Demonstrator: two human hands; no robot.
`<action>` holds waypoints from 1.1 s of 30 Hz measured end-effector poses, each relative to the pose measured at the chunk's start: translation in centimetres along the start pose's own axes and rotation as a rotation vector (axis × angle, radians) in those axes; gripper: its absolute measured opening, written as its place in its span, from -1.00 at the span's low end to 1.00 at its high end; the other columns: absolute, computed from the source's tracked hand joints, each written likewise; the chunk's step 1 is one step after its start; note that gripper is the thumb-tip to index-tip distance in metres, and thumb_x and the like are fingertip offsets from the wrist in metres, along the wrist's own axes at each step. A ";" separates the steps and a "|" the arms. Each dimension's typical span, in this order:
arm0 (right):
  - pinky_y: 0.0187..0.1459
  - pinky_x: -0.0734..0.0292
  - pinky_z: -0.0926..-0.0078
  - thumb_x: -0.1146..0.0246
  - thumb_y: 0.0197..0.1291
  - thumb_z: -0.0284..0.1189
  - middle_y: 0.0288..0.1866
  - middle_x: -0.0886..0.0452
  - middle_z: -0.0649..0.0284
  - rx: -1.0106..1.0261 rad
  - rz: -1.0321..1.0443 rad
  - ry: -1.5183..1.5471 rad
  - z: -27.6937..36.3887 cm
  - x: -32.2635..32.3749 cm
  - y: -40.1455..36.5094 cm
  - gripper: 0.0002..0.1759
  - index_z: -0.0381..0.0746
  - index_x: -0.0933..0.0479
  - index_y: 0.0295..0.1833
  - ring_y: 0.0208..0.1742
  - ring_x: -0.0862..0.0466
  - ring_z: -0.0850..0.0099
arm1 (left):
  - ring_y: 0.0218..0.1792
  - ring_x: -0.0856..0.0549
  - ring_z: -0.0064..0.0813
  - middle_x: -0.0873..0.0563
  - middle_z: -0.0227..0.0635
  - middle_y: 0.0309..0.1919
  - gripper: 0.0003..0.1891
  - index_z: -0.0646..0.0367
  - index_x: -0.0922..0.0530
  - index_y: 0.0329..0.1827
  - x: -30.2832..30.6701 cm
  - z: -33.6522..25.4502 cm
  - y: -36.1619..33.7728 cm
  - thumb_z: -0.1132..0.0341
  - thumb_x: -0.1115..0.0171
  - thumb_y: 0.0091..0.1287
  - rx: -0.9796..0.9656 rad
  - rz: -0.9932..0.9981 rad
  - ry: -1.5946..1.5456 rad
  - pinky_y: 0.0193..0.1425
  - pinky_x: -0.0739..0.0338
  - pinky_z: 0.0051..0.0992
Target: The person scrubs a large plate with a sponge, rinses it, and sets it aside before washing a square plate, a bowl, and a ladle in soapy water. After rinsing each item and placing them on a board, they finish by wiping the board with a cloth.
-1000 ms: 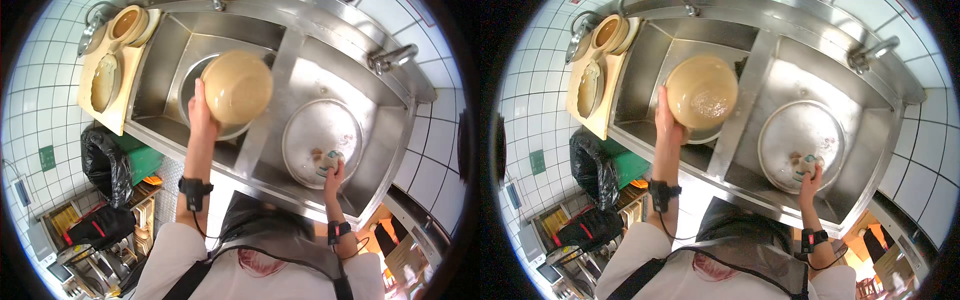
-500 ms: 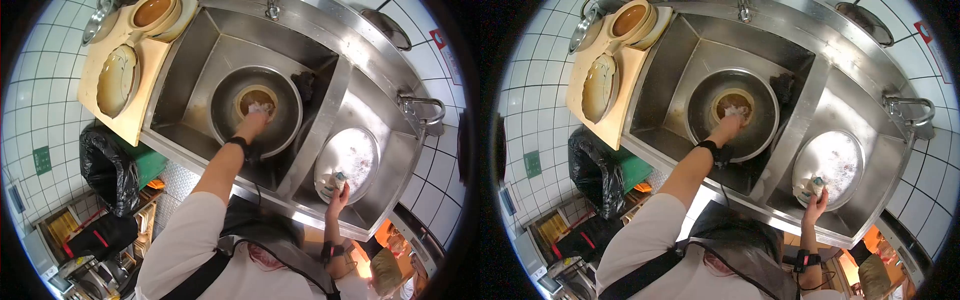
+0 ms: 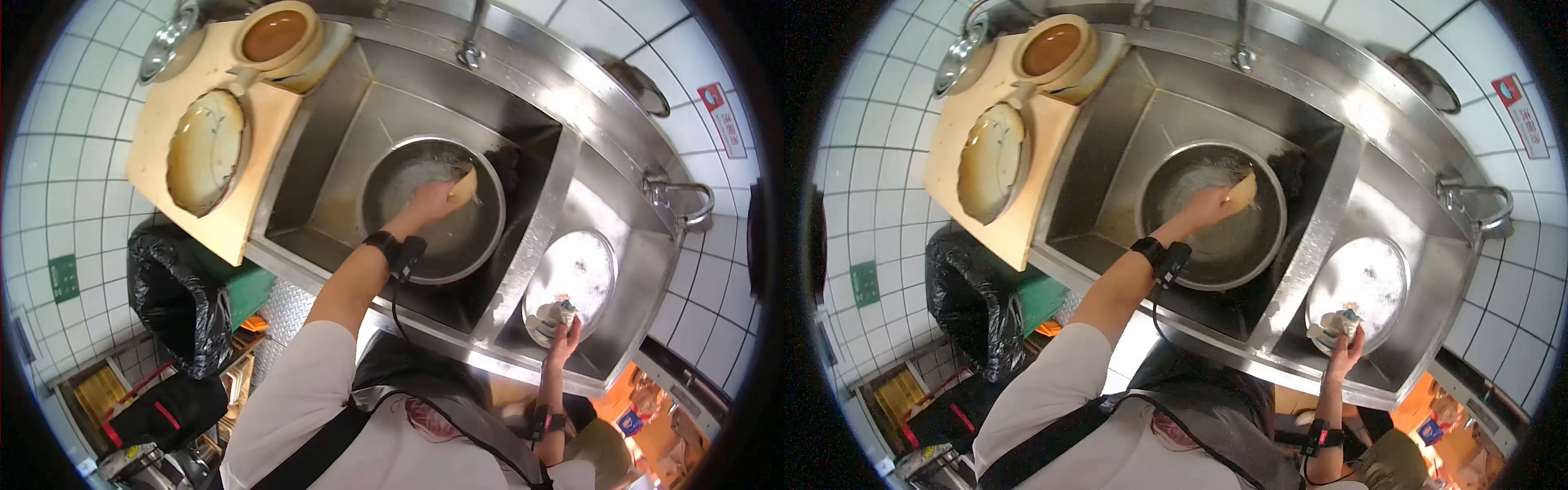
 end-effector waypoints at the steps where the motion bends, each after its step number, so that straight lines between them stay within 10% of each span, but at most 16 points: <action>1: 0.04 -0.28 0.54 -0.04 0.06 -0.53 -0.02 -0.44 0.29 0.012 -0.006 -0.003 0.7 -0.5 0.3 -0.55 -0.29 -0.32 0.14 -0.02 -0.40 0.49 | -0.10 -0.56 -0.33 -0.54 -0.20 -0.05 -0.62 0.09 -0.48 0.03 0.7 0.5 -0.4 0.11 -0.12 0.21 0.057 0.022 -0.577 -0.07 -0.47 -0.37; 2: 0.04 -0.28 0.53 -0.05 0.11 -0.50 -0.02 -0.44 0.30 0.061 -0.004 0.007 1.3 -1.0 0.6 -0.58 -0.27 -0.33 0.14 -0.01 -0.40 0.49 | -0.10 -0.56 -0.39 -0.55 -0.23 -0.06 -0.58 0.14 -0.45 0.05 1.5 0.7 -0.9 0.06 -0.12 0.24 0.099 0.034 -1.152 -0.05 -0.47 -0.39; 11: -0.01 -0.35 0.53 -0.04 0.16 -0.48 -0.01 -0.45 0.26 0.058 0.081 0.065 4.4 -2.8 2.3 -0.62 -0.27 -0.32 0.13 -0.05 -0.45 0.46 | -0.03 -0.54 -0.45 -0.55 -0.30 -0.03 -0.42 0.23 -0.42 0.08 2.5 2.2 -10.6 -0.13 0.00 0.26 0.608 -0.340 -1.917 0.03 -0.43 -0.42; 23: -0.11 -0.41 0.54 -0.05 0.15 -0.47 -0.03 -0.47 0.27 0.038 0.056 0.115 4.5 -4.3 3.9 -0.60 -0.24 -0.31 0.15 -0.09 -0.49 0.49 | 0.10 -0.48 -0.40 -0.47 -0.26 0.11 -0.44 0.16 -0.30 0.21 26.8 4.1 -18.0 -0.09 0.18 0.35 0.065 -0.701 -1.930 0.20 -0.36 -0.37; 28: -0.16 -0.42 0.57 -0.04 0.15 -0.47 -0.06 -0.48 0.27 0.029 0.073 0.115 4.1 -5.9 4.0 -0.61 -0.24 -0.33 0.13 -0.14 -0.49 0.51 | 0.10 -0.47 -0.45 -0.50 -0.28 0.08 -0.46 0.15 -0.36 0.18 18.1 3.1 -17.1 -0.08 0.07 0.32 0.385 -0.544 -1.666 0.16 -0.35 -0.43; 33: -0.08 -0.39 0.54 -0.03 0.11 -0.53 -0.02 -0.46 0.23 0.088 0.081 0.021 3.8 -5.1 4.8 -0.57 -0.29 -0.30 0.15 -0.08 -0.48 0.46 | -0.01 -0.54 -0.44 -0.54 -0.29 0.01 -0.52 0.21 -0.38 0.13 22.5 2.6 -18.5 0.01 0.07 0.33 0.282 -0.733 -1.699 0.06 -0.45 -0.40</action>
Point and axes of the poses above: each hand's wrist, its own y-axis towards the middle knuckle, its own x-axis out of the back of the hand, z = x × y, the point moved 6 cm from there along y, towards the middle knuckle
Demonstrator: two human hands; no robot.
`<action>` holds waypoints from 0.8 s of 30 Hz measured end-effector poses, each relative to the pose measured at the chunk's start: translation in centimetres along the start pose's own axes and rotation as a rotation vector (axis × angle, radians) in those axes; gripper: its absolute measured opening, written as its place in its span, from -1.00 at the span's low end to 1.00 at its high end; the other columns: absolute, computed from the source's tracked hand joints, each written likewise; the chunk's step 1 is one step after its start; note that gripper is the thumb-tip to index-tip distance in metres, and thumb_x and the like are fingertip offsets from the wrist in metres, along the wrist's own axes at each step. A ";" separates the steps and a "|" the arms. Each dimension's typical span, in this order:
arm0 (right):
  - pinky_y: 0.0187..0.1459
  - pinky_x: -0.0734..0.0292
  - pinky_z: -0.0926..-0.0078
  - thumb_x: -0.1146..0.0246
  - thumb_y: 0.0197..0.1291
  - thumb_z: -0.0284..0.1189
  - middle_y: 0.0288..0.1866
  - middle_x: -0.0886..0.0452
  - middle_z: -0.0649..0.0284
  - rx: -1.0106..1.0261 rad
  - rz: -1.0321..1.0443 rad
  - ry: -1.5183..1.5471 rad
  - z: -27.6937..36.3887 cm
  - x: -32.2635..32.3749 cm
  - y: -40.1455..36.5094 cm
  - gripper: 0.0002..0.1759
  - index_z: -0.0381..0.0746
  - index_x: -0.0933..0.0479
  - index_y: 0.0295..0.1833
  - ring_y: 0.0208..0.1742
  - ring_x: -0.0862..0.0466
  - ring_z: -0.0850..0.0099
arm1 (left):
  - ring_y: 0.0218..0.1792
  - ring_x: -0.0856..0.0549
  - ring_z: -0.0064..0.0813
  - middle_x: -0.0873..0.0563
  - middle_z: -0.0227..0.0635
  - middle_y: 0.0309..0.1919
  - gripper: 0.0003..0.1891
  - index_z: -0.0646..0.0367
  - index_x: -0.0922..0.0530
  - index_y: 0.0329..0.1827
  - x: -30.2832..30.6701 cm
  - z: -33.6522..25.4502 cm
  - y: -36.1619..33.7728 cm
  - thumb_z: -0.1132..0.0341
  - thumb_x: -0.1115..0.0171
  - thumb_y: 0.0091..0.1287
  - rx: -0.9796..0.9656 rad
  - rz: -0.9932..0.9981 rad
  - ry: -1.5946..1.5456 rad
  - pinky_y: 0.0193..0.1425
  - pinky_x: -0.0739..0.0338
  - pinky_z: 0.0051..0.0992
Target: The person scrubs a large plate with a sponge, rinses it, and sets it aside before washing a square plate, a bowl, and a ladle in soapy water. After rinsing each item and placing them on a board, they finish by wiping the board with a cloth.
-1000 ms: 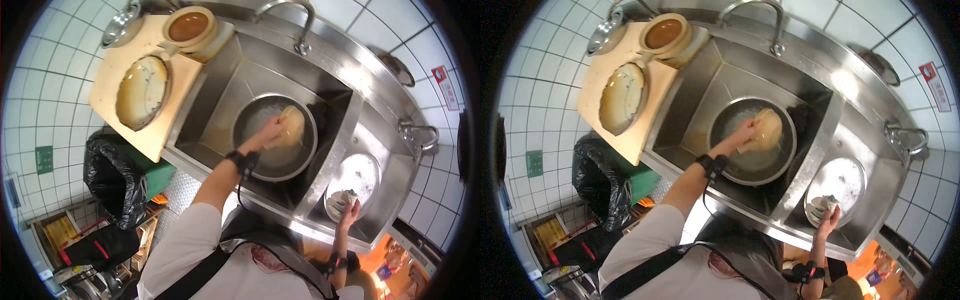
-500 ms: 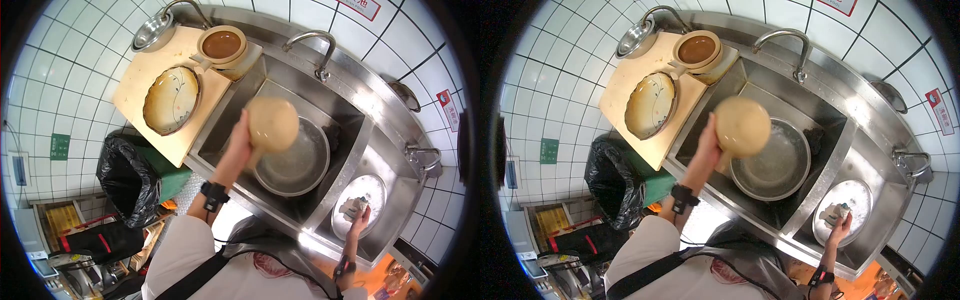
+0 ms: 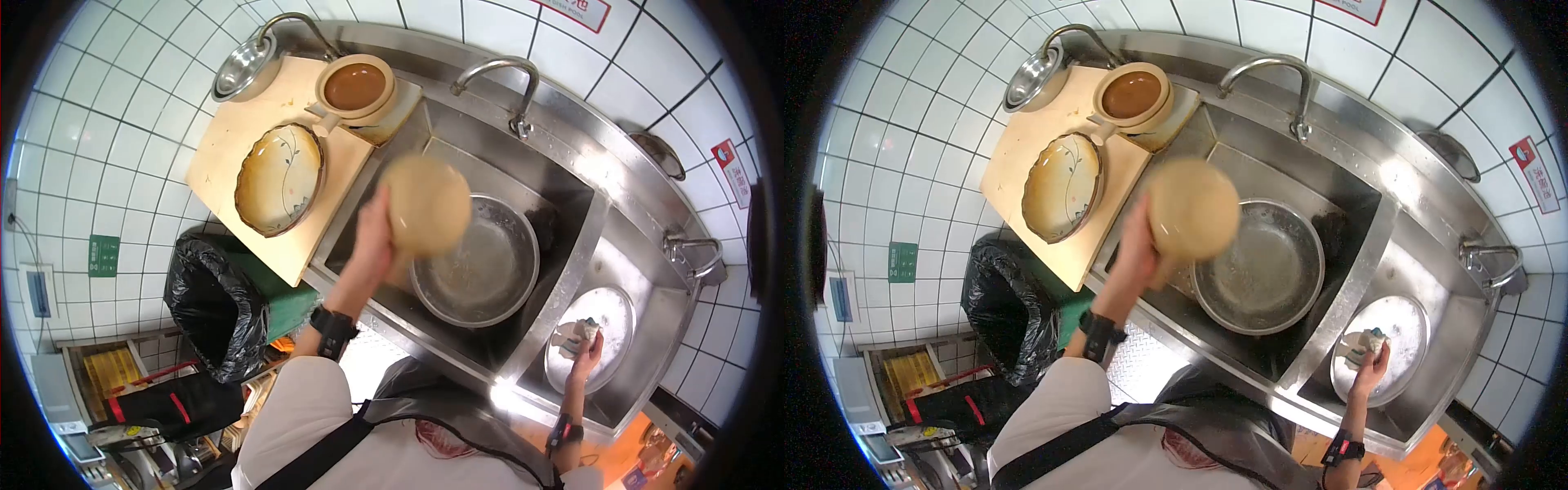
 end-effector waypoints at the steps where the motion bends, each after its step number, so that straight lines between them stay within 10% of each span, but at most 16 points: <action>1: 0.00 -0.36 0.52 -0.02 0.11 -0.56 0.02 -0.44 0.18 0.003 -0.001 -0.030 -0.1 0.4 0.2 -0.56 -0.34 -0.27 0.16 -0.03 -0.46 0.42 | -0.07 -0.57 -0.44 -0.56 -0.25 -0.07 -0.53 0.25 -0.40 0.09 -0.7 -3.1 0.2 0.03 0.10 0.34 -0.161 0.027 0.041 0.00 -0.48 -0.43; 9: 0.03 -0.33 0.51 -0.02 0.07 -0.56 0.01 -0.43 0.17 0.026 -0.016 0.078 -1.3 1.8 0.6 -0.54 -0.34 -0.27 0.16 -0.03 -0.45 0.40 | -0.30 -0.62 -0.23 -0.62 -0.08 -0.34 -0.68 0.34 -0.41 -0.15 -5.2 -16.5 11.1 0.29 -0.17 0.12 -0.988 -0.036 1.195 -0.23 -0.47 -0.33; 16: 0.02 -0.34 0.52 -0.04 0.08 -0.52 0.00 -0.44 0.21 -0.003 -0.050 0.008 -1.3 3.1 -0.4 -0.55 -0.32 -0.30 0.14 -0.03 -0.44 0.44 | -0.15 -0.54 -0.10 -0.54 -0.07 -0.23 -0.70 0.26 -0.33 -0.18 -4.2 -14.2 18.4 0.34 -0.17 0.09 -1.100 -0.102 1.962 -0.11 -0.47 -0.23; 24: 0.05 -0.30 0.50 -0.04 0.11 -0.50 0.00 -0.43 0.20 -0.001 -0.070 0.001 -1.1 4.6 -0.9 -0.56 -0.33 -0.30 0.15 -0.02 -0.43 0.41 | -0.10 -0.53 -0.23 -0.54 -0.20 -0.19 -0.72 0.16 -0.38 -0.18 -2.5 -13.0 18.8 0.20 -0.13 0.14 -0.889 -0.248 2.138 -0.02 -0.44 -0.16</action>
Point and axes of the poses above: each hand's wrist, its own y-axis towards the middle knuckle, its own x-axis out of the back of the hand, z = x × y, the point moved 6 cm from there along y, towards the middle knuckle
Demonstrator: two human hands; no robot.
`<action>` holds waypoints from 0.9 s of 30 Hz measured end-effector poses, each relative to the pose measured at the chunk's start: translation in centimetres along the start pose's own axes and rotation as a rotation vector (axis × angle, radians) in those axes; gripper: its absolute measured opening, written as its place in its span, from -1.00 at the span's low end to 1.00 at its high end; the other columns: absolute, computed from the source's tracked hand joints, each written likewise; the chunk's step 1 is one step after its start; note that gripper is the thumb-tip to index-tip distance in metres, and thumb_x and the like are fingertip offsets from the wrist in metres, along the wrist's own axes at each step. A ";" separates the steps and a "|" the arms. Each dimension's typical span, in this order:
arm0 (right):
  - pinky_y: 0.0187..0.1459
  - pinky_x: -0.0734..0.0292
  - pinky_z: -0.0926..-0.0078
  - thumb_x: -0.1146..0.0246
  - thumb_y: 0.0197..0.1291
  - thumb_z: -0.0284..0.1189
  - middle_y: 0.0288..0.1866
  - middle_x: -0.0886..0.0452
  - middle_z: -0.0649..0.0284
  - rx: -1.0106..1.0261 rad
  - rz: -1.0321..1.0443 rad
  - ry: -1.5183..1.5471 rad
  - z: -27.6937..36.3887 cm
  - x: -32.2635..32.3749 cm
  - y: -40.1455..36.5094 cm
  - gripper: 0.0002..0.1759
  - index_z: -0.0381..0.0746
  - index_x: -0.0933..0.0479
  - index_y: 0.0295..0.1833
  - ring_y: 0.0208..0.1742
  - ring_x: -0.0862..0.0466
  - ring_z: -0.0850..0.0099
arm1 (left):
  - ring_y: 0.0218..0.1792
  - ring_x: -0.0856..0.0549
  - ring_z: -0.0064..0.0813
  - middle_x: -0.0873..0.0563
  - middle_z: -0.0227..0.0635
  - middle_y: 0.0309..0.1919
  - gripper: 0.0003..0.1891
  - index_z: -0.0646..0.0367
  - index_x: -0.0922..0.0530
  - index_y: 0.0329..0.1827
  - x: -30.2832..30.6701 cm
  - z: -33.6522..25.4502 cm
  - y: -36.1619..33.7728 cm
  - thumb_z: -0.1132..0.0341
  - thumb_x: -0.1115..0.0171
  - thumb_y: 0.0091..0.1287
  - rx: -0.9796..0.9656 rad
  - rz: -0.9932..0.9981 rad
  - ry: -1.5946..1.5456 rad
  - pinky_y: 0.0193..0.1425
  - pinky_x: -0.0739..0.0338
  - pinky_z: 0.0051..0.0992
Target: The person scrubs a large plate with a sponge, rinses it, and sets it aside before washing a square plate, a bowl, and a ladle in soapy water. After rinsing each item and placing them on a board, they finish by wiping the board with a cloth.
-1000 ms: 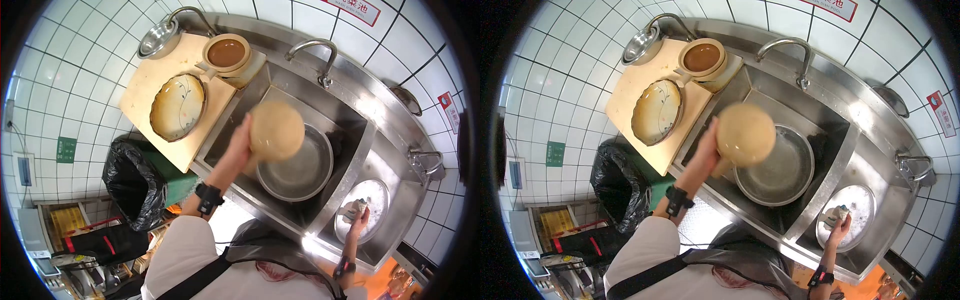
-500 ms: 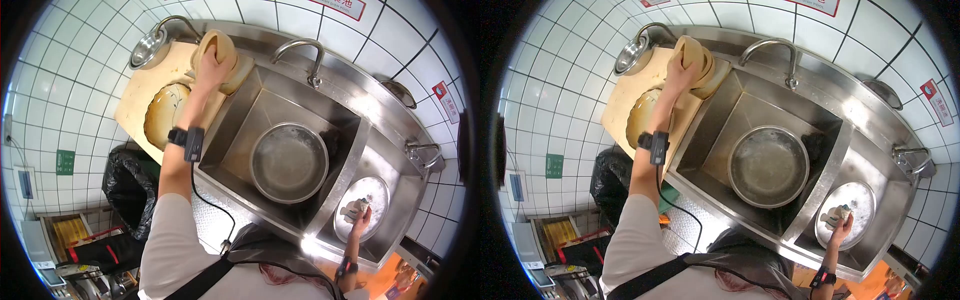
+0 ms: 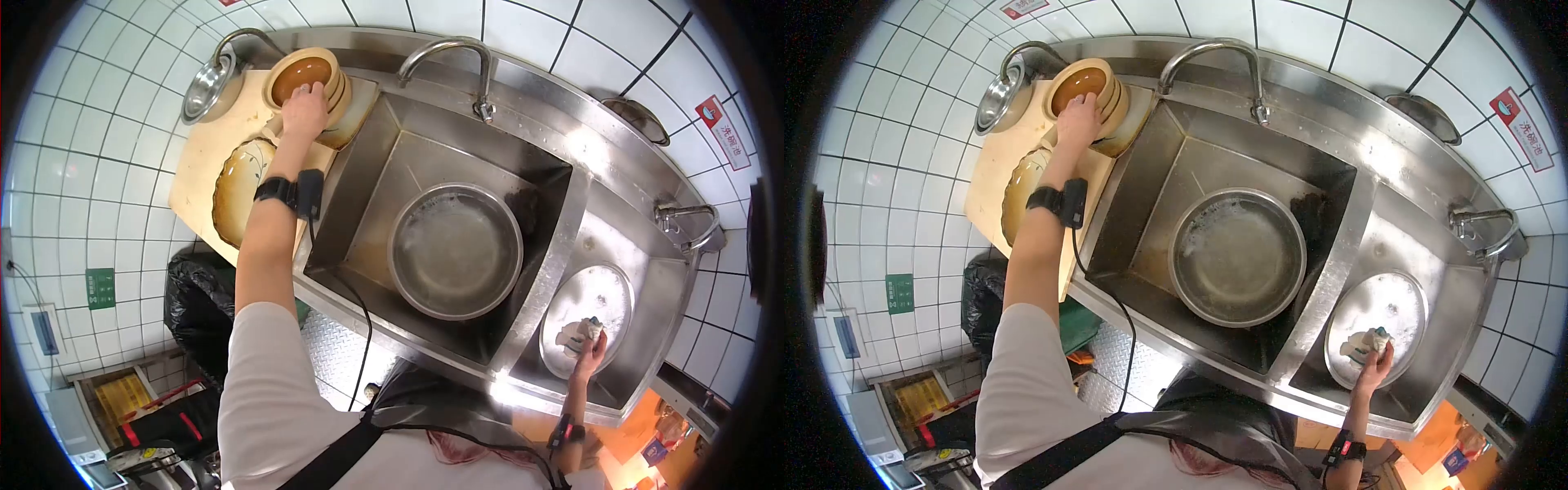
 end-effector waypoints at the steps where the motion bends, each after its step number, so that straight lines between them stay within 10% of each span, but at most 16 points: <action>1: 0.05 -0.30 0.50 -0.04 0.11 -0.50 0.00 -0.43 0.20 -0.003 0.001 0.005 -0.5 0.2 0.2 -0.56 -0.33 -0.30 0.15 -0.02 -0.43 0.41 | -0.10 -0.53 -0.23 -0.54 -0.20 -0.19 -0.72 0.16 -0.38 -0.18 0.4 -0.2 -0.3 0.20 -0.13 0.14 -0.003 0.000 0.005 -0.02 -0.44 -0.16; 9: 0.02 -0.32 0.53 -0.03 0.09 -0.54 -0.01 -0.44 0.19 0.020 0.025 0.020 -1.5 0.3 0.9 -0.56 -0.33 -0.29 0.15 -0.03 -0.45 0.44 | 0.33 -0.12 -0.15 -0.22 -0.15 0.28 0.01 -0.12 0.02 0.37 2.0 -1.5 -2.5 -0.23 -0.29 -0.13 0.047 -0.054 0.138 0.31 0.05 0.06; 27: 0.06 -0.29 0.54 -0.06 0.05 -0.57 0.00 -0.45 0.24 -0.085 -0.047 0.047 -5.1 7.4 0.4 -0.54 -0.35 -0.32 0.14 -0.01 -0.44 0.48 | 0.40 0.15 -0.08 0.17 -0.16 0.40 0.11 -0.33 0.18 0.40 4.0 -7.6 -6.0 -0.20 -0.35 -0.20 0.053 -0.009 0.289 0.31 0.12 0.13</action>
Point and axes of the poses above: each hand's wrist, its own y-axis towards the middle knuckle, its own x-axis out of the back of the hand, z = x × y, the point moved 6 cm from there along y, towards the middle knuckle
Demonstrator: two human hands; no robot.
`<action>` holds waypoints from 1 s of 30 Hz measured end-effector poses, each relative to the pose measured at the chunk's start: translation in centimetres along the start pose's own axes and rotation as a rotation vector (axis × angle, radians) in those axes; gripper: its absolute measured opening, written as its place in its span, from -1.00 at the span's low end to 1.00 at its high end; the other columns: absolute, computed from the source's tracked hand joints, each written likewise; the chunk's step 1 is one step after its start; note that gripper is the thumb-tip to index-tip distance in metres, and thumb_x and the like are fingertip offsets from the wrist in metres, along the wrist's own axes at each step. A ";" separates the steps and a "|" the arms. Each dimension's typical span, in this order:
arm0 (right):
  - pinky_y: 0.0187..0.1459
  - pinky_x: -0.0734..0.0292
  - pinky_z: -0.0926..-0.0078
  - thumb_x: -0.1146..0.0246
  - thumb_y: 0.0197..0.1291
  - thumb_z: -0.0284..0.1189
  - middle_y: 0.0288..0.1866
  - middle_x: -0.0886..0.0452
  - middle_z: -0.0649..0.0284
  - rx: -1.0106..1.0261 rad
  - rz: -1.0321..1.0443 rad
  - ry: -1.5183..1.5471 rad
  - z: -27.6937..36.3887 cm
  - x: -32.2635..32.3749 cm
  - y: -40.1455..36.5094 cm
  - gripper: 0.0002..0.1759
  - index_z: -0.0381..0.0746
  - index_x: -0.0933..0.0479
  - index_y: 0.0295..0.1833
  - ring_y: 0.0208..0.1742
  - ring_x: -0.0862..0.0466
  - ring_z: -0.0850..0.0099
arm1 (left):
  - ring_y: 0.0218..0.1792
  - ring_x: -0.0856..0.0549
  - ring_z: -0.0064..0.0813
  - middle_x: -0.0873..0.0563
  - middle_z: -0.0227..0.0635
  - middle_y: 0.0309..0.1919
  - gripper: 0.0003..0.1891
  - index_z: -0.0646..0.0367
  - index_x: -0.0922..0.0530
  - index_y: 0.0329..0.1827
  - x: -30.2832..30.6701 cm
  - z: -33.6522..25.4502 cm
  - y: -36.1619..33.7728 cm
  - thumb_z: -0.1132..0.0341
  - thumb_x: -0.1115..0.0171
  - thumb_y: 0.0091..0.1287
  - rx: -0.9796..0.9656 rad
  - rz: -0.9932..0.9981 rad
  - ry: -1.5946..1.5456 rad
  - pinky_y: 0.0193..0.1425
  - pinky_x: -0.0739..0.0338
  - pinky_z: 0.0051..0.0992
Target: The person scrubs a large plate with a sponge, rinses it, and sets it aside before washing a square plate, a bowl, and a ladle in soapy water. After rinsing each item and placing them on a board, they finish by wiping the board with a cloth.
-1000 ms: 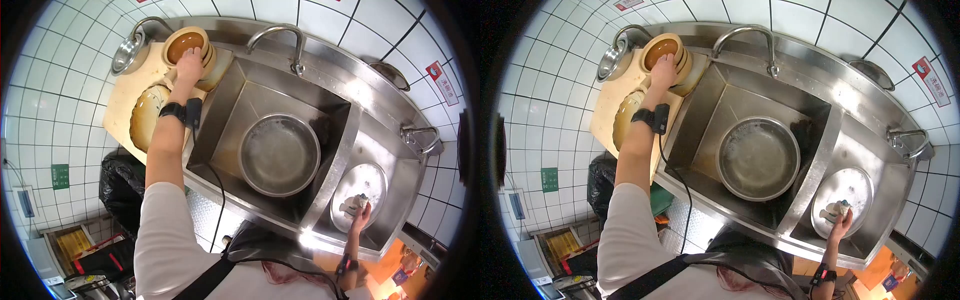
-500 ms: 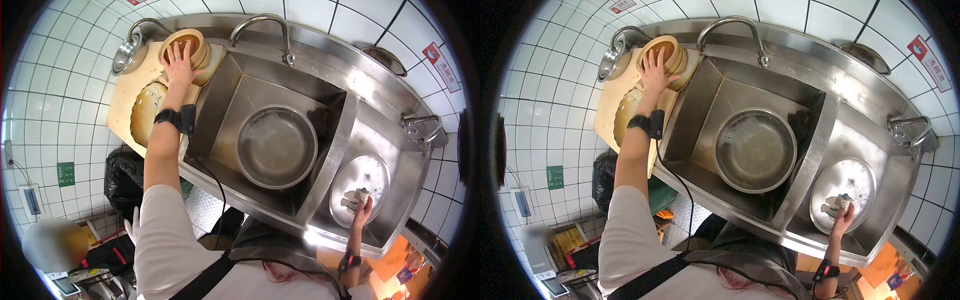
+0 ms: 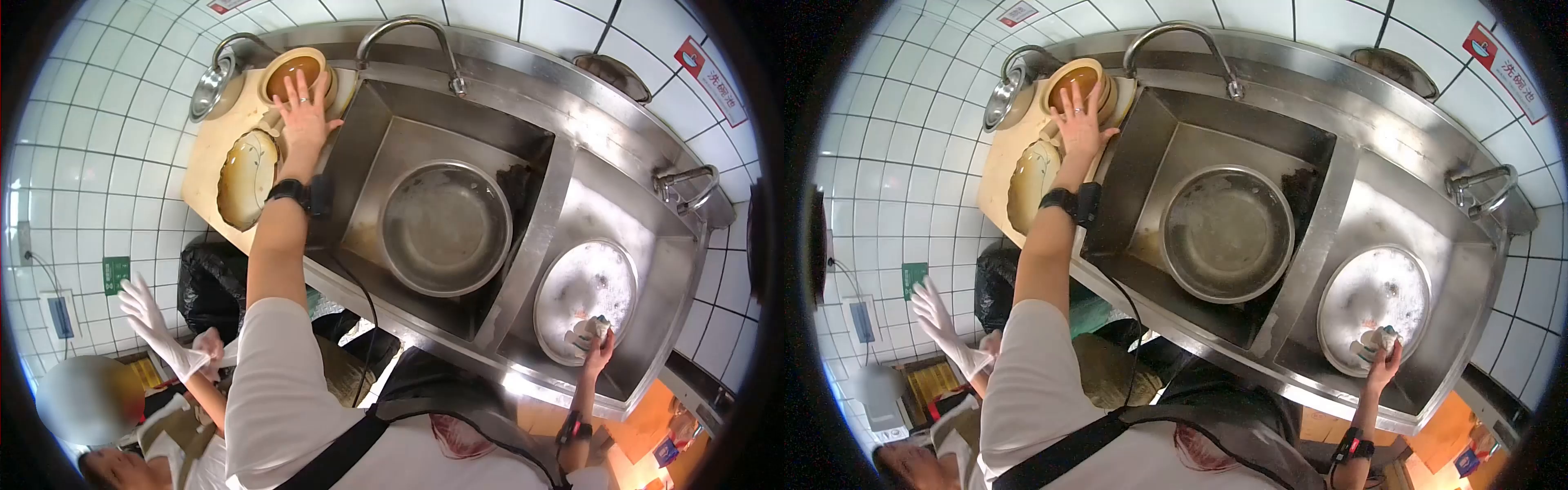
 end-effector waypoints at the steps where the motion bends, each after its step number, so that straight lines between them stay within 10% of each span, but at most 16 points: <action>1: 0.06 -0.29 0.54 -0.06 0.05 -0.57 0.00 -0.45 0.24 0.004 0.011 0.005 -0.6 0.3 0.2 -0.54 -0.35 -0.32 0.14 -0.01 -0.44 0.48 | 0.40 0.15 -0.08 0.17 -0.16 0.40 0.11 -0.33 0.18 0.40 0.1 -0.2 -0.2 -0.20 -0.35 -0.20 0.010 -0.001 0.008 0.31 0.12 0.13; 30: 0.15 -0.24 0.49 -0.08 0.13 -0.52 0.19 -0.34 0.11 -0.154 -0.002 -0.053 -3.9 1.5 0.2 -0.45 -0.36 -0.19 0.26 0.12 -0.39 0.36 | 0.37 0.02 -0.04 0.00 -0.02 0.35 -0.02 -0.28 -0.01 0.36 0.8 -5.0 -3.3 -0.13 -0.36 -0.15 -0.100 0.029 -0.111 0.27 0.05 0.16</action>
Point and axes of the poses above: each hand's wrist, its own y-axis towards the middle knuckle, its own x-axis out of the back of the hand, z = x × y, the point moved 6 cm from there along y, towards the middle knuckle
